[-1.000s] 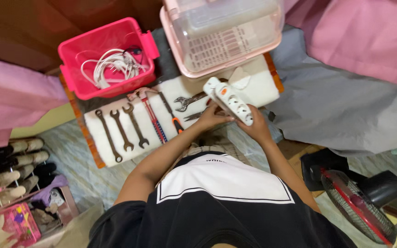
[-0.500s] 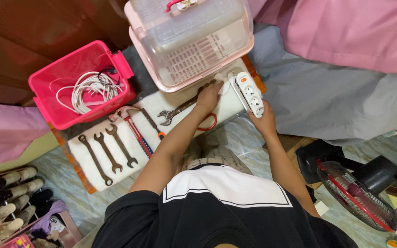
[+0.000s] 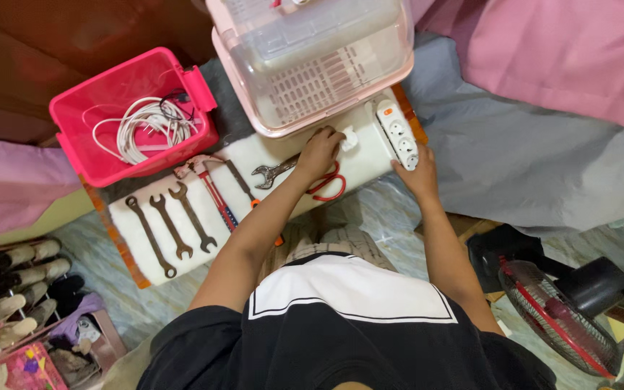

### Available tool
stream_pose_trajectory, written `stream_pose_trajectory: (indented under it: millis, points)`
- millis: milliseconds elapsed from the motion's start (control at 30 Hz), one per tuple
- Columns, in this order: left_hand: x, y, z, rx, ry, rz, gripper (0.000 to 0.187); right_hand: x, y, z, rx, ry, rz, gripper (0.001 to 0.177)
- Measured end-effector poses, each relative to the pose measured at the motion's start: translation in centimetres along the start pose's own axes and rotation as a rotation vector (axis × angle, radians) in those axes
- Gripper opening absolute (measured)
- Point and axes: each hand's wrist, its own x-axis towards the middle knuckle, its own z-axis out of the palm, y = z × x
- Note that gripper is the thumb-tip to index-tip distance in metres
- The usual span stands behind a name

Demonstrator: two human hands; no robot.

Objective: The person removes a power strip, earphones, and multiple cables from a pink storage bin, places them on a small table with tools, then returns them to the bin and closes the lid. The person also briefly handles a pink cable organizer and a white cable before closing the bin.

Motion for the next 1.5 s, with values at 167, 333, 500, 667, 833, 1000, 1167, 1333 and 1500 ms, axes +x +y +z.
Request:
stream_pose_trajectory:
  millis: [167, 333, 500, 667, 833, 1000, 1167, 1333, 1500]
  points:
    - [-4.9, 0.9, -3.1, -0.154, 0.142, -0.051, 0.023, -0.6, -1.5, -1.1, 0.003, 0.018, -0.020, 0.092]
    - [-9.6, 0.7, -5.7, -0.231, 0.195, -0.202, 0.025, -1.2, -3.1, -2.0, -0.031, 0.016, -0.013, 0.095]
    - [-12.7, 0.2, -7.6, -0.244, 0.264, -0.305, 0.024, -1.8, -4.3, -1.9, -0.144, 0.002, 0.070, 0.103]
    - [-14.7, -0.8, -9.2, -0.196, 0.338, -0.326, 0.022, -2.4, -5.8, -1.0, -0.265, 0.056, 0.029, 0.107]
    - [-16.6, -1.9, -10.3, -0.070, 0.361, -0.361, 0.021, -3.1, -8.1, 1.3, -0.331, 0.066, -0.126, 0.098]
    - [-18.1, -3.8, -10.7, 0.020, 0.421, -0.418, 0.021, -4.3, -11.6, 5.0, -0.243, 0.027, -0.285, 0.083]
    - [-16.6, -6.9, -10.1, 0.049, 0.420, -0.376, 0.024, -5.0, -15.0, 7.7, -0.168, -0.064, -0.418, 0.076]
    - [-14.2, -9.1, -10.1, 0.055, 0.435, -0.297, 0.039, -5.8, -16.9, 9.2, -0.144, -0.142, -0.463, 0.074]
    - [-14.1, -8.9, -11.7, 0.059, 0.457, -0.252, 0.054, -5.9, -17.6, 10.1, -0.122, -0.135, -0.520, 0.071]
